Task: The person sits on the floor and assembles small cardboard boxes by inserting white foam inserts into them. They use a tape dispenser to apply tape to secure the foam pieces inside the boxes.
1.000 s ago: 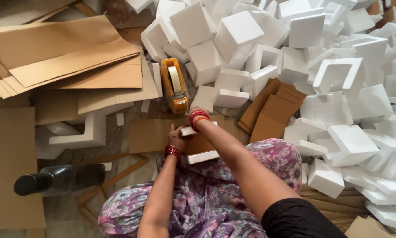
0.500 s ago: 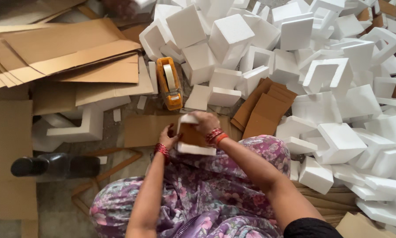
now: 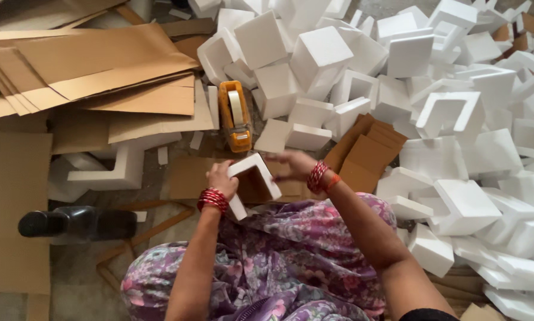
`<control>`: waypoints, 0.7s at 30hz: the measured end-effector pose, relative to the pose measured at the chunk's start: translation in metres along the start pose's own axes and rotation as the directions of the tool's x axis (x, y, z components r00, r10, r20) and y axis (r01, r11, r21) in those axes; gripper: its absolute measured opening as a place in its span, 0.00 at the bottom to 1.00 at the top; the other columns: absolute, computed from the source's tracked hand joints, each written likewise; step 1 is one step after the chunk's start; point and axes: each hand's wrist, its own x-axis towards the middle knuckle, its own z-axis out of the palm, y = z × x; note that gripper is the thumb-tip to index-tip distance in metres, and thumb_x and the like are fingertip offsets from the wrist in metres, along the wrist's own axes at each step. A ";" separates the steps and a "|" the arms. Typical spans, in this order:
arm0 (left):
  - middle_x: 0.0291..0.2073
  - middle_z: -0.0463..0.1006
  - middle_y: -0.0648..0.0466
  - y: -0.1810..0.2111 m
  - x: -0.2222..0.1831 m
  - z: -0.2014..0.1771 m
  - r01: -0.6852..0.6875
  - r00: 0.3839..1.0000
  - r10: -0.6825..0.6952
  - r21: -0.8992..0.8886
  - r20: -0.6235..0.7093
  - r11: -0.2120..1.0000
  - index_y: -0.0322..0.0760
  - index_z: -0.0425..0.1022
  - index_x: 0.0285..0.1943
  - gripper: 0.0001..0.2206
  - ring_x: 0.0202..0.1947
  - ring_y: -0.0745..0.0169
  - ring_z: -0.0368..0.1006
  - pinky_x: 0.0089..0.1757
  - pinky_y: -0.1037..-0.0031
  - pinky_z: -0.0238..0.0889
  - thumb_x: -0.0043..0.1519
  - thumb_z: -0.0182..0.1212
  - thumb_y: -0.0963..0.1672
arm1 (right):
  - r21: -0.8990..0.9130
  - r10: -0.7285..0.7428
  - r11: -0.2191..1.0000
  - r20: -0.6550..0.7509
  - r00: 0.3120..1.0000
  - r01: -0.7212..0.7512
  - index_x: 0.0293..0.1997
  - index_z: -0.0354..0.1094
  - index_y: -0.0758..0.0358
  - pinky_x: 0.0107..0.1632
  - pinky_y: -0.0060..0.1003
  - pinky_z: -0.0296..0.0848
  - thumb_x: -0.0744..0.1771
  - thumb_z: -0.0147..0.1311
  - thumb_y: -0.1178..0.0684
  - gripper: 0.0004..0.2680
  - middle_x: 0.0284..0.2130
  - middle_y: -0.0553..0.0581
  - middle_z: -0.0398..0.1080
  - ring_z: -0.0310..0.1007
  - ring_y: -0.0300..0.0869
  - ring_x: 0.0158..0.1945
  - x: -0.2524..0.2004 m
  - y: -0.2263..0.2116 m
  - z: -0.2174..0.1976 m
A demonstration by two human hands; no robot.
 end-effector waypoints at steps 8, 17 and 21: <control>0.55 0.70 0.38 0.016 0.014 0.011 -0.283 0.949 0.242 -0.211 -0.201 0.936 0.30 0.70 0.57 0.27 0.56 0.36 0.68 0.57 0.56 0.63 0.45 0.64 0.40 | 0.116 0.608 0.791 -0.256 0.751 -0.601 0.49 0.79 0.54 0.51 0.39 0.74 0.65 0.61 0.37 0.15 0.42 0.58 0.79 0.78 0.46 0.46 0.165 0.053 0.049; 0.49 0.73 0.43 0.021 0.029 0.016 -0.148 0.978 0.088 -0.337 -0.188 0.930 0.35 0.75 0.53 0.19 0.51 0.40 0.72 0.53 0.58 0.67 0.50 0.62 0.40 | 0.401 0.688 0.718 -0.289 0.666 -0.569 0.40 0.81 0.57 0.38 0.40 0.76 0.66 0.60 0.39 0.13 0.28 0.55 0.79 0.77 0.38 0.31 0.175 0.062 0.059; 0.47 0.72 0.43 0.022 0.025 0.020 -0.108 0.979 0.034 -0.373 -0.199 0.921 0.37 0.76 0.50 0.17 0.49 0.41 0.73 0.51 0.58 0.68 0.50 0.61 0.40 | 0.682 0.645 0.649 -0.257 0.719 -0.338 0.41 0.77 0.65 0.32 0.34 0.76 0.68 0.58 0.50 0.08 0.27 0.53 0.78 0.76 0.36 0.27 0.102 0.017 0.074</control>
